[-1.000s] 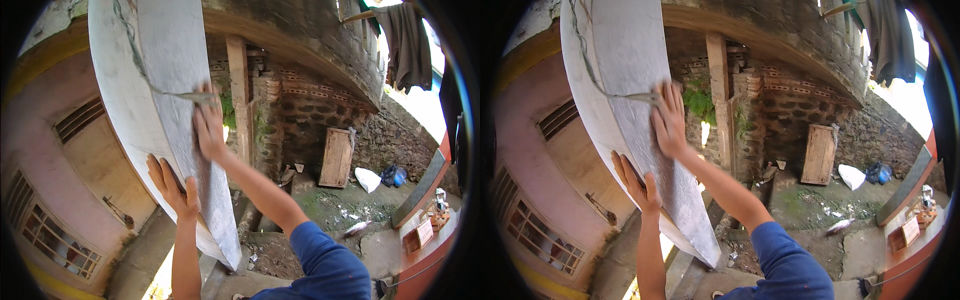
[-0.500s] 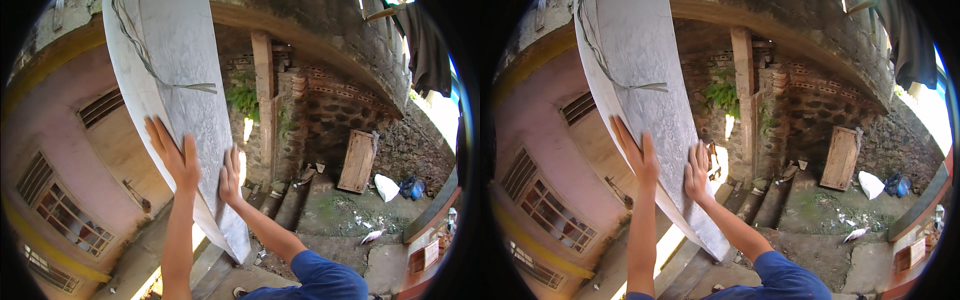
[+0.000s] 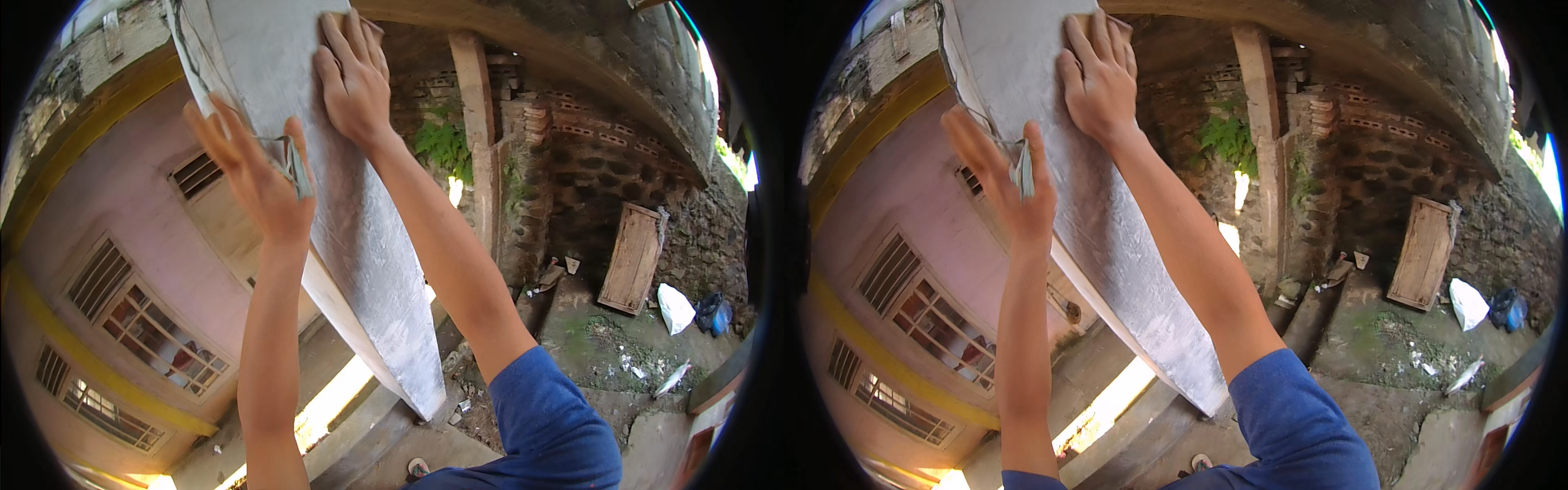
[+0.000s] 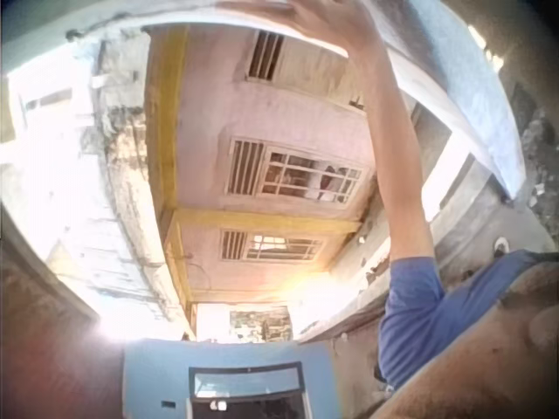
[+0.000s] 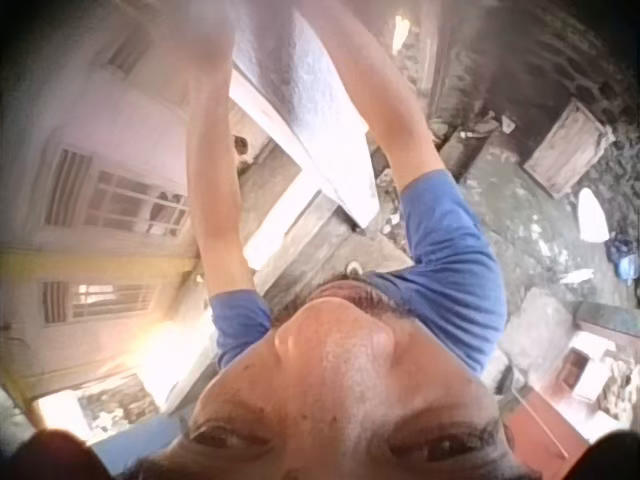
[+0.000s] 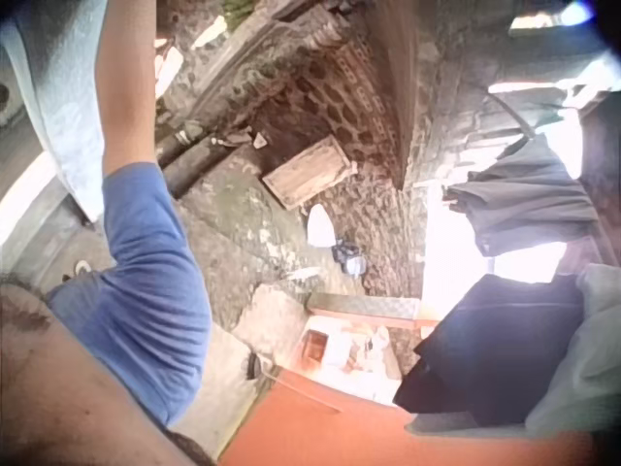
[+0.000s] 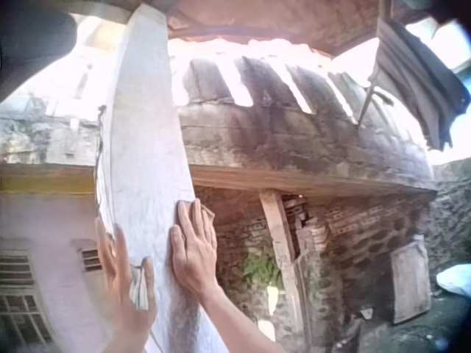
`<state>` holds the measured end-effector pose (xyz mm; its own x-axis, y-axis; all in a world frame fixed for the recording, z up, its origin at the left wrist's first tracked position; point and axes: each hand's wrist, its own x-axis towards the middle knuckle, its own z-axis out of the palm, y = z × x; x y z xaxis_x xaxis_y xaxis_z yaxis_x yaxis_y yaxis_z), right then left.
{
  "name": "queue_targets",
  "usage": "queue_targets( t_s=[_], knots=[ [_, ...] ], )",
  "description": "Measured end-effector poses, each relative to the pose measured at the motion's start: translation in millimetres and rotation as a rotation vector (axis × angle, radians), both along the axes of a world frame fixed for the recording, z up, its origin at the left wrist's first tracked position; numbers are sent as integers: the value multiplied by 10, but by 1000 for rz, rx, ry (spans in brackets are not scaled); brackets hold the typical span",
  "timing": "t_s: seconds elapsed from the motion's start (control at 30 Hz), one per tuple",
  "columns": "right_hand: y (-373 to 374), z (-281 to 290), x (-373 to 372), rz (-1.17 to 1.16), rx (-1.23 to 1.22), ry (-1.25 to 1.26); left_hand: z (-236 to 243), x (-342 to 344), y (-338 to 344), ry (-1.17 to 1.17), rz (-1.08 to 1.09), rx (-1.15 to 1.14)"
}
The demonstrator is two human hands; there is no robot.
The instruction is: The person smooths a vertical concrete pillar using a sanding block held in the right hand while stabilizing with the left hand. The person moves the sanding block up and down the pillar's surface repeatedly.
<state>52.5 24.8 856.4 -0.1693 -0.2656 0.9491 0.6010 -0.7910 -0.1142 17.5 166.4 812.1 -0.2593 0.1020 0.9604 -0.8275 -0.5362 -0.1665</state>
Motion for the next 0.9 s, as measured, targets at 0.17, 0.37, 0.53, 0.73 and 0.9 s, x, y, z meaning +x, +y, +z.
queue_targets(
  t_s=[0.17,0.37,0.53,0.73,0.9],
  knots=[
    [157,-1490,-93,16,72,217,28,97,158,104,-276,42],
    [134,-2917,-280,58,85,394,-183,661,364,473,-825,-325],
    [47,-2315,-255,146,84,385,-485,1072,523,606,-720,-282],
    [102,-1833,-148,31,125,325,-263,1442,772,1067,-931,-516],
    [160,-1846,-137,40,126,289,-59,2052,1082,1246,-1036,-403]
  ],
)
